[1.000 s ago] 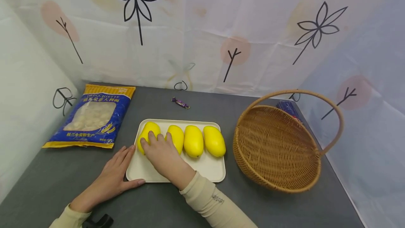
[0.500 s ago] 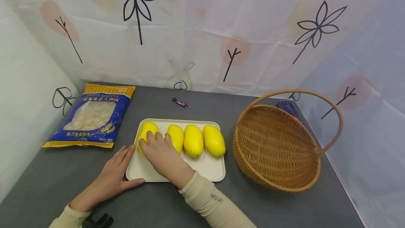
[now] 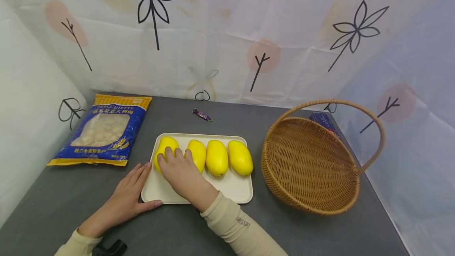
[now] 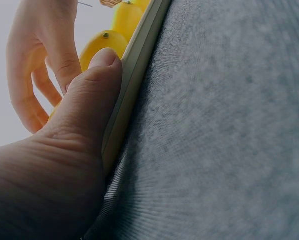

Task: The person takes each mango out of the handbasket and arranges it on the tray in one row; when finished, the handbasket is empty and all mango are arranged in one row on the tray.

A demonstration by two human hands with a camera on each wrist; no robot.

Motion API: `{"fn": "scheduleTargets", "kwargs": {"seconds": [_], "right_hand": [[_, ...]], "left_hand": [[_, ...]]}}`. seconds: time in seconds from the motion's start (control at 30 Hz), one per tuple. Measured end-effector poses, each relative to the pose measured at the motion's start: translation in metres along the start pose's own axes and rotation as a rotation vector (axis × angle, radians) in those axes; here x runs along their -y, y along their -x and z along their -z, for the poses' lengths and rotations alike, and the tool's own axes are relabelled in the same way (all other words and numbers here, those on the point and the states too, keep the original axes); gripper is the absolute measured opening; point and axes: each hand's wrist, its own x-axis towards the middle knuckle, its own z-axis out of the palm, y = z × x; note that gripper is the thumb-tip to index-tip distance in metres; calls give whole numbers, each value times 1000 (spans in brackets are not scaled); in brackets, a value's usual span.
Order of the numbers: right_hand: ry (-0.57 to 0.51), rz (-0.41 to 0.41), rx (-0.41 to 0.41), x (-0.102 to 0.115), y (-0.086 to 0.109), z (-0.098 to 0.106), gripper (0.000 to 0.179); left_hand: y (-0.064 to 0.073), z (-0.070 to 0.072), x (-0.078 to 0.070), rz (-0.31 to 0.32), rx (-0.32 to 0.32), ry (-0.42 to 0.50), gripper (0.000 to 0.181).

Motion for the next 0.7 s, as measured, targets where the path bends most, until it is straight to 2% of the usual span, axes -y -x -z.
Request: {"fn": "scheduleTargets", "kwargs": {"seconds": [0.47, 0.6, 0.7], "right_hand": [[-49, -12, 27, -1, -1, 2, 42], [-72, -24, 48, -2, -1, 5, 44], [-134, -34, 82, -7, 2, 12, 48]], "left_hand": [[1, 1, -1, 8, 8, 7, 113], [0, 5, 0, -17, -5, 65, 110], [-2, 12, -2, -51, -29, 111, 104]]}}
